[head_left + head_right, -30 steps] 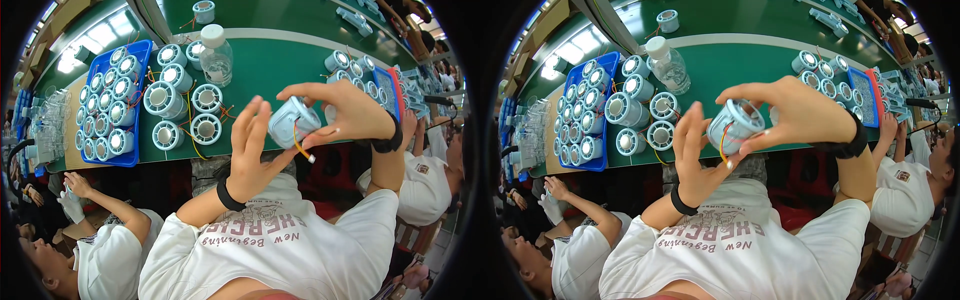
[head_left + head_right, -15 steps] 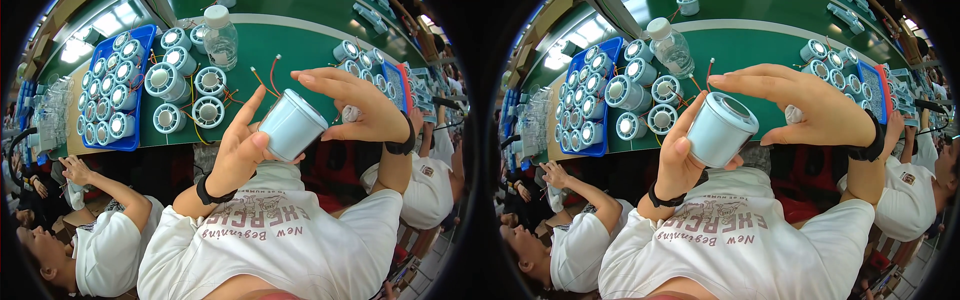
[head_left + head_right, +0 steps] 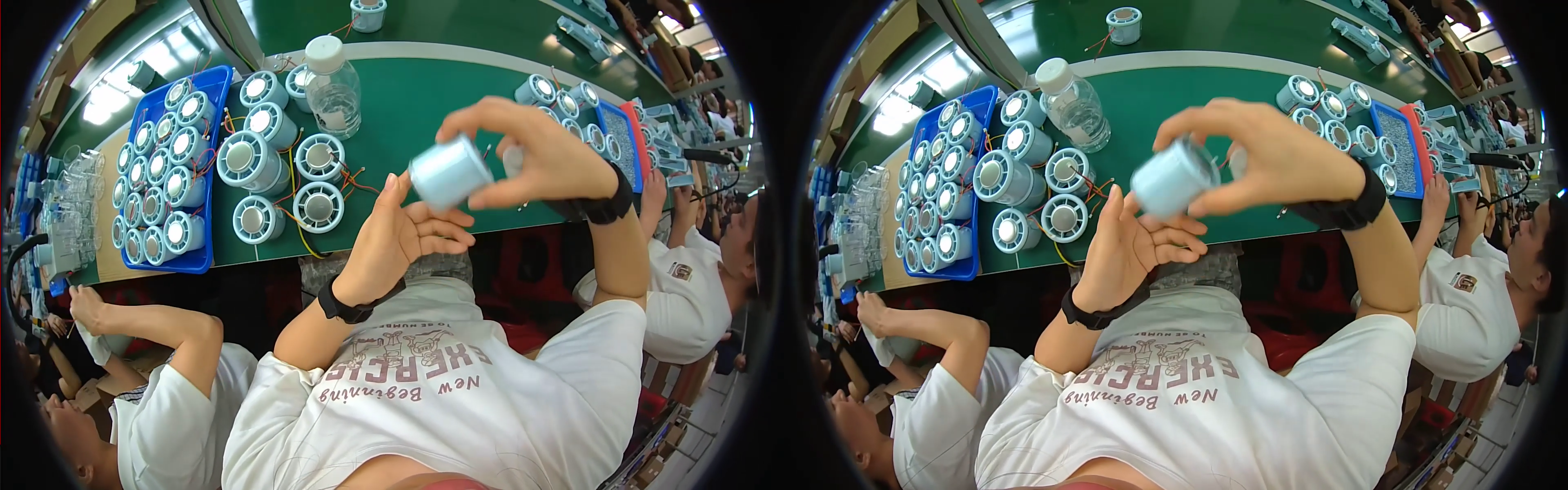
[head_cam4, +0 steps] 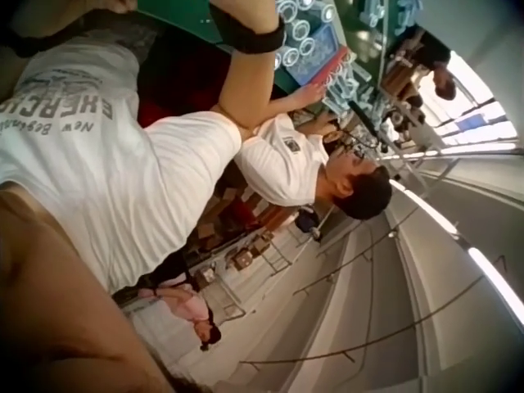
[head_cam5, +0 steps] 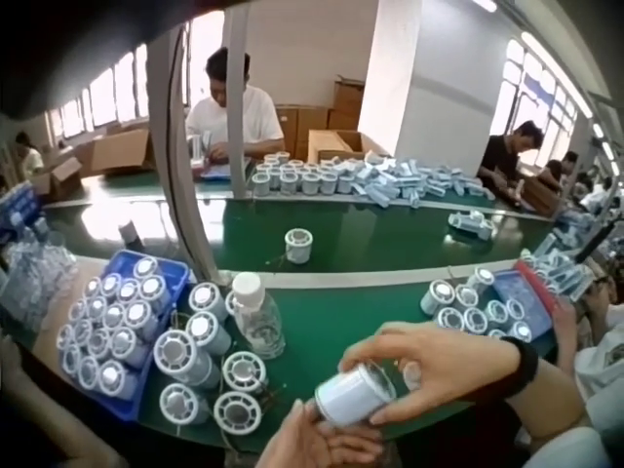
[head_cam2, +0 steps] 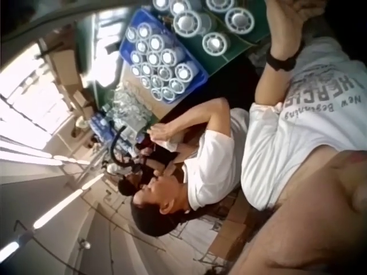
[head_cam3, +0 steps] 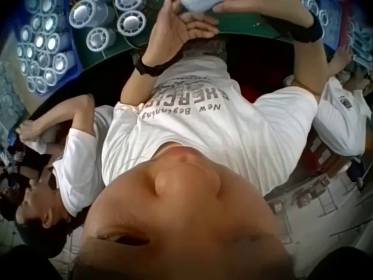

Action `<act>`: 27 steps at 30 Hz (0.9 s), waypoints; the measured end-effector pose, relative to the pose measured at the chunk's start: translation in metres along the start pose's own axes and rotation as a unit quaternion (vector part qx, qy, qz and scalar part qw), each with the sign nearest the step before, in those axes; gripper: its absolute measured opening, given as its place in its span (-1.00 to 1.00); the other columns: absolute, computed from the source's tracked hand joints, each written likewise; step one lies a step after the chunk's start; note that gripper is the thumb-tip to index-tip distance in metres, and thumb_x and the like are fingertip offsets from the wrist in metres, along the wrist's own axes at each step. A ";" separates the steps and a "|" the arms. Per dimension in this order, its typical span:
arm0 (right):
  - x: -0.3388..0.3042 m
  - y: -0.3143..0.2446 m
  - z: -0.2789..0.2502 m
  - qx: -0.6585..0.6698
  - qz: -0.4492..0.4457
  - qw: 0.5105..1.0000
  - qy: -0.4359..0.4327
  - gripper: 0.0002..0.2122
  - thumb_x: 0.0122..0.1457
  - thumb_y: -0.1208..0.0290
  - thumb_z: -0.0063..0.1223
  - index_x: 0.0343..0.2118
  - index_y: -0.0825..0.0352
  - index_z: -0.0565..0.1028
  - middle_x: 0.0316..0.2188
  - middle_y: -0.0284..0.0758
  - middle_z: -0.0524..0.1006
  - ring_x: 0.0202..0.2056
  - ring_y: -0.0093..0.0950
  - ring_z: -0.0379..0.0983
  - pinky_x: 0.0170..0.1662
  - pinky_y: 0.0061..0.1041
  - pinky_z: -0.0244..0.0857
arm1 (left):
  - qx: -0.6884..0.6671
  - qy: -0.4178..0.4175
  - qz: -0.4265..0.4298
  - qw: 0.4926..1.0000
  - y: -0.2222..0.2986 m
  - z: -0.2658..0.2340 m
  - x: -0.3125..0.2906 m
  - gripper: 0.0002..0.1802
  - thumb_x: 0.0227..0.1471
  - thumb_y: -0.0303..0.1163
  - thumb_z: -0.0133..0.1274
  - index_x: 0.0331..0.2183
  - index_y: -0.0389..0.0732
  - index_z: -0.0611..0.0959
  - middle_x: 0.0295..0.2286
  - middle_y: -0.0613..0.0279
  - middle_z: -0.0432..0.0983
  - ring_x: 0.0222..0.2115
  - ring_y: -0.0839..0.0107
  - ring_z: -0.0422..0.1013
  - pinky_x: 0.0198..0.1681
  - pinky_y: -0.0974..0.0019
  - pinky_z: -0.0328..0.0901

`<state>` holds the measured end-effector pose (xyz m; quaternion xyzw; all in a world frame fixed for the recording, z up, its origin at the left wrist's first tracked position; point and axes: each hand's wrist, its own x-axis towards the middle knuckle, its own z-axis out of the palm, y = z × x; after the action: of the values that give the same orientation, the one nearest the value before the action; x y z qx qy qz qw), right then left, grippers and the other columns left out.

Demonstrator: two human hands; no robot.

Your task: The person picks up a motor, wipes its exterior with a cloth, and places it on the table. They repeat this process for several more motors, cleaning each one before setting it down.

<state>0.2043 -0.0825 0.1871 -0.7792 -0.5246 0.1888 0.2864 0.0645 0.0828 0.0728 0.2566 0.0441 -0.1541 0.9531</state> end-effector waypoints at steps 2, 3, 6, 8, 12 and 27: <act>-0.001 0.038 -0.014 -0.126 0.060 0.988 0.071 -0.48 -0.21 0.33 0.33 -0.07 0.20 0.48 -0.18 -0.39 0.51 -0.17 -0.39 0.41 -0.19 -0.48 0.32 | 0.026 0.020 0.011 0.999 -0.009 -0.011 0.009 -0.22 0.27 -0.03 -0.29 0.28 -0.22 -0.19 -0.15 -0.15 0.44 -0.33 0.05 0.53 -0.22 0.13 0.48; -0.005 0.064 -0.023 -0.193 0.069 0.973 0.110 -0.47 -0.20 0.30 0.32 -0.06 0.18 0.46 -0.20 -0.37 0.51 -0.18 -0.38 0.41 -0.18 -0.47 0.33 | 0.069 0.035 0.019 0.997 -0.015 -0.018 0.015 -0.26 0.28 -0.07 -0.26 0.27 -0.25 -0.12 -0.19 -0.12 0.46 -0.35 0.10 0.53 -0.23 0.17 0.48; -0.010 0.125 -0.043 -0.266 0.207 0.936 0.103 -0.49 -0.19 0.26 0.28 -0.07 0.13 0.46 -0.27 -0.26 0.51 -0.18 -0.23 0.42 -0.16 -0.30 0.35 | 0.153 0.070 0.044 0.985 -0.024 -0.033 0.024 -0.35 0.29 -0.15 -0.22 0.24 -0.30 0.03 -0.27 -0.07 0.49 -0.37 0.21 0.53 -0.27 0.24 0.47; -0.006 0.163 -0.046 -0.315 0.279 0.905 0.066 -0.44 -0.21 0.24 0.30 -0.03 0.08 0.45 -0.30 -0.24 0.53 -0.15 -0.18 0.43 -0.14 -0.28 0.38 | 0.228 0.037 0.037 0.972 -0.026 -0.037 0.023 -0.45 0.28 -0.28 -0.18 0.18 -0.34 0.15 -0.33 -0.02 0.51 -0.37 0.28 0.54 -0.28 0.29 0.47; 0.008 0.172 -0.043 -0.344 0.331 0.878 0.037 -0.40 -0.19 0.16 0.31 0.01 0.14 0.45 -0.24 -0.18 0.56 -0.10 -0.16 0.45 -0.09 -0.26 0.39 | 0.328 0.017 0.071 0.942 -0.029 -0.037 0.020 -0.53 0.27 -0.39 -0.17 0.15 -0.35 0.21 -0.39 0.03 0.52 -0.36 0.32 0.53 -0.27 0.31 0.48; 0.195 0.178 -0.059 -0.380 0.281 0.881 0.004 -0.33 -0.08 0.27 0.29 0.16 0.24 0.31 -0.09 -0.07 0.52 -0.08 -0.14 0.47 -0.04 -0.27 0.38 | 0.406 0.007 0.129 0.905 -0.027 -0.040 0.018 -0.69 0.22 -0.55 -0.17 0.01 -0.35 0.40 -0.42 0.13 0.53 -0.42 0.47 0.53 -0.32 0.43 0.47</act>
<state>0.4393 0.0321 0.1190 -0.9437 -0.3140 0.0442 -0.0946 0.0729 0.0757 0.0218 0.6262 -0.0487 -0.0324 0.7775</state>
